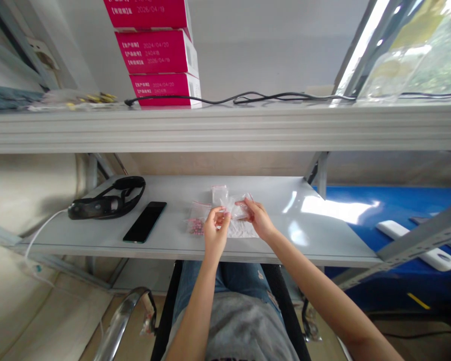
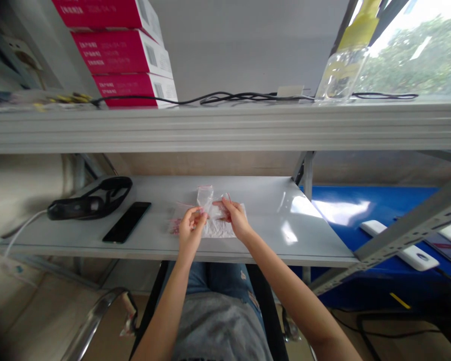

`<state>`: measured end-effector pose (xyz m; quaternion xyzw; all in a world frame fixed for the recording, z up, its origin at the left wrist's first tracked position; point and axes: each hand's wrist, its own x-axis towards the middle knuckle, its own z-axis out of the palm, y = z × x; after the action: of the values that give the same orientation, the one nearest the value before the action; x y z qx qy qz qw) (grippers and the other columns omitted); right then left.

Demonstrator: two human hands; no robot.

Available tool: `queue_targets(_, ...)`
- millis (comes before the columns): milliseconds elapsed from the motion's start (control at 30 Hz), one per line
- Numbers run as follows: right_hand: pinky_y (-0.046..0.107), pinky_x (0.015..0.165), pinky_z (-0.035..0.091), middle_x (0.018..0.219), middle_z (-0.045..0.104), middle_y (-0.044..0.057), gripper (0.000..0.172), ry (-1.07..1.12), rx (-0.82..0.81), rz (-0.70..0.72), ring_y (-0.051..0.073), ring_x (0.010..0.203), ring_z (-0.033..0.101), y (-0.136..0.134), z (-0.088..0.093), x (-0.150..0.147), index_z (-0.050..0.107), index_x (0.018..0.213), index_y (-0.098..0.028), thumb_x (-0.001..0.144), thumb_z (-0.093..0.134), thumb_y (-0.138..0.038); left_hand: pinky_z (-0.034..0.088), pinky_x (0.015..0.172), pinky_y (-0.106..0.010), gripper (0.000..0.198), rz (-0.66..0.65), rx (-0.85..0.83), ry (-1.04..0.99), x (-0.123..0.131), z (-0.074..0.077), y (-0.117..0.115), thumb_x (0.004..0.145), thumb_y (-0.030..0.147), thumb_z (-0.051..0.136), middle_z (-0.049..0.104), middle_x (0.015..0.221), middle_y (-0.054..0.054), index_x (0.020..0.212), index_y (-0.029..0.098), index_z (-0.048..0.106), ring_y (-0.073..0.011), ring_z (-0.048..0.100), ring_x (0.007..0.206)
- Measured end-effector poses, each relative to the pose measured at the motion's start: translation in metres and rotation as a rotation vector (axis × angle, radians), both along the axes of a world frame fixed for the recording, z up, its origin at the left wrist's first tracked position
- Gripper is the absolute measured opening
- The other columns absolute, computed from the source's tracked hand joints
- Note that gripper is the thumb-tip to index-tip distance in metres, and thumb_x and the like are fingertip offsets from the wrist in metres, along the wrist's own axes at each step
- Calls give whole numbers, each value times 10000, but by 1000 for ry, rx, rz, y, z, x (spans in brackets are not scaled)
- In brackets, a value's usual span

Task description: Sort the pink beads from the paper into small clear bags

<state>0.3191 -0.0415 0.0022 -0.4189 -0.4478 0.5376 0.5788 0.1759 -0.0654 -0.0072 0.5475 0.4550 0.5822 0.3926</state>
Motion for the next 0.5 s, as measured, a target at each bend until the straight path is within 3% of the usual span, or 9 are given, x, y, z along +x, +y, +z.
queue_targets(233,206,361,200,506,343,-77,375,282,-113,55,48,400,218,3,-8,-6,646,876,-175,721,601,-514,457,643,-243,383,12,74,54,3,3,-7,743,395,625,621,864,-33,1033,203,464,-130,585,719)
queue_targets(367,201,340,134,467,288,-98,303,415,-187,95,39,372,158,5,-13,-6,544,733,-196,676,657,-471,465,720,-291,386,-14,170,186,4,6,-13,761,369,609,610,911,-43,1083,214,462,-155,594,803)
queue_targets(500,181,332,138,448,236,-106,323,481,-229,160,41,364,144,5,-16,-6,428,666,-209,696,641,-450,466,762,-315,495,3,262,193,5,9,-16,780,320,595,596,1056,-86,1204,215,362,-180,593,920)
